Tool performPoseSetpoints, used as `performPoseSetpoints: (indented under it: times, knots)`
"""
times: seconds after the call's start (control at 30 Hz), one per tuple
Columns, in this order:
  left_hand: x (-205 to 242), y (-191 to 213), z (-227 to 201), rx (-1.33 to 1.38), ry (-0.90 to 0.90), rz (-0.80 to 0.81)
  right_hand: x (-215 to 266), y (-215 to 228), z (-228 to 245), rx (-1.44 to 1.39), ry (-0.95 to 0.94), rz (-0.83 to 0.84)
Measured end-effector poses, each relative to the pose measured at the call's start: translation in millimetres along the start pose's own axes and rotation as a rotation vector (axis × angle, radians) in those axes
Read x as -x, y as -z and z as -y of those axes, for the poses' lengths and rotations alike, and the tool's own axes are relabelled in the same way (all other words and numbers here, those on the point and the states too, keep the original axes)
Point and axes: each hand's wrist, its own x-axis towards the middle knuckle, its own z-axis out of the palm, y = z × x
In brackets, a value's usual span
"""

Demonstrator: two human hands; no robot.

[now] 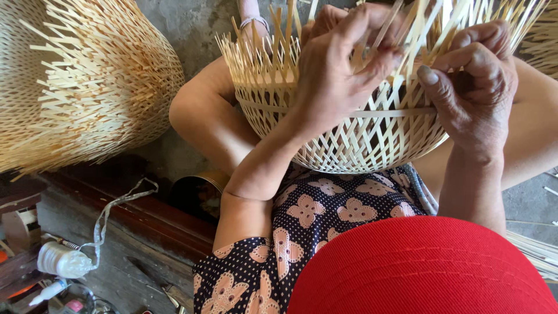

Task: The person is weaving a bamboo basket by hand, threading long strips through the frame while sitting on the floor.

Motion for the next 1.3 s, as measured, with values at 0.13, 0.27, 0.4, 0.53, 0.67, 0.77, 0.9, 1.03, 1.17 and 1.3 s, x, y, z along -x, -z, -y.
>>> performPoseSetpoints:
  times: [0.13,0.27,0.4,0.53,0.67,0.77,0.9,1.03,1.17,1.3]
  knots:
    - [1,18,-10,-0.065,-0.146,0.067,-1,-1,3,0.036,-0.023,0.009]
    - [8,-1,-28,-0.679,-0.149,-0.08,0,-2,6,0.006,-0.023,-0.005]
    - [-1,-10,-26,-0.605,-0.127,-0.099,-1,-3,5,0.036,-0.022,0.0]
    - [-6,-4,-14,-0.218,-0.164,-0.042,2,0,-1,0.018,-0.027,0.012]
    - [-5,3,-8,-0.063,-0.197,0.055,1,0,-3,-0.067,-0.034,0.012]
    - [0,-3,-17,-0.355,-0.19,-0.063,-1,0,2,-0.007,-0.023,0.02]
    - [21,-4,-37,-0.575,-0.194,-0.155,-6,-3,10,-0.06,-0.022,-0.004]
    - [52,4,-37,-0.588,-0.162,0.031,6,2,5,-0.034,0.054,-0.057]
    - [65,1,-17,-0.627,-0.234,0.056,32,25,-34,0.01,-0.022,-0.381]
    - [69,-1,-6,-0.585,-0.25,0.058,42,51,-118,-0.177,-0.216,-0.728]
